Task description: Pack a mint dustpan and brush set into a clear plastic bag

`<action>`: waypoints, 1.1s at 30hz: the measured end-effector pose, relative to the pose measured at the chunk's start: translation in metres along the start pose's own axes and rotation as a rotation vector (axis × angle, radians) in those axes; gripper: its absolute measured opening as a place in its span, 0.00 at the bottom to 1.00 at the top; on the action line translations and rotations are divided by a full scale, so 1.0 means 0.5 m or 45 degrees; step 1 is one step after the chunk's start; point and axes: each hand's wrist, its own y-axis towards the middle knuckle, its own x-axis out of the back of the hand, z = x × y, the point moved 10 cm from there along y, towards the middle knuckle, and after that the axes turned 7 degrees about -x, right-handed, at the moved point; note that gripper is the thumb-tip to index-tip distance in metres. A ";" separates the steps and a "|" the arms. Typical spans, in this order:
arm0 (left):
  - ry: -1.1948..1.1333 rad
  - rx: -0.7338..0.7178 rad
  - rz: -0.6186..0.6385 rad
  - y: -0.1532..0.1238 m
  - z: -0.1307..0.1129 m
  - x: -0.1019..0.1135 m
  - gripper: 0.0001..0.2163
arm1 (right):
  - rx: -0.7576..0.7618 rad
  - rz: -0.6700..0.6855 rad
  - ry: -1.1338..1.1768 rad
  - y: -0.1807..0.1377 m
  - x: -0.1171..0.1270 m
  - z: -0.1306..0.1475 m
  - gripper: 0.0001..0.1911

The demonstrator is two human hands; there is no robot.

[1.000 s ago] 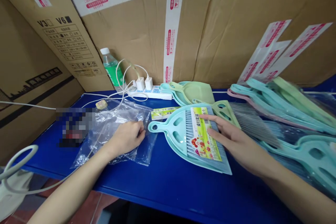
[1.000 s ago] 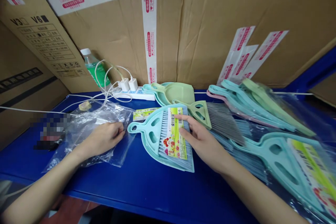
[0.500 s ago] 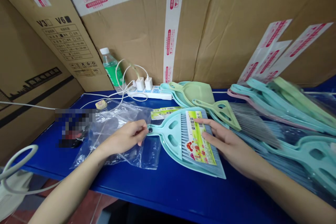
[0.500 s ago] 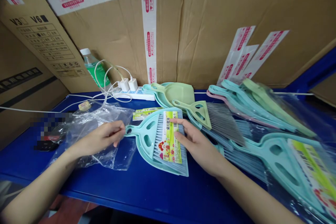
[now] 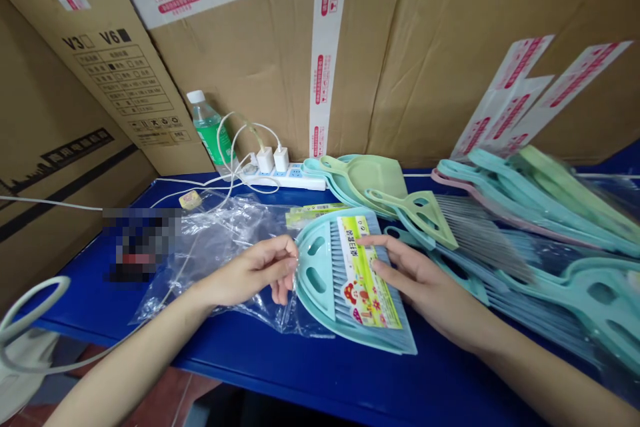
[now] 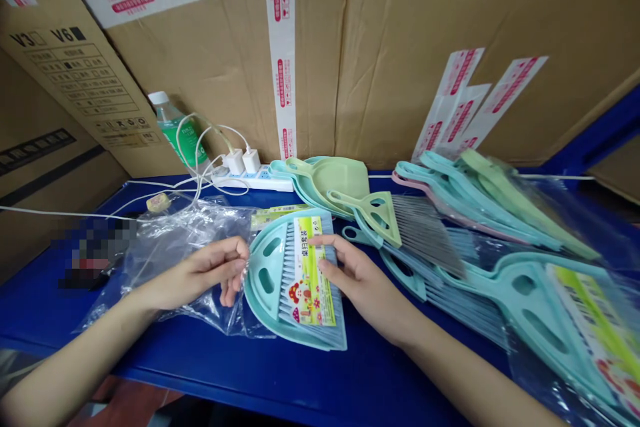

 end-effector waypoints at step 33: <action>1.363 0.119 -0.369 -0.028 -0.054 0.152 0.11 | -0.080 -0.036 0.072 -0.001 0.009 -0.013 0.29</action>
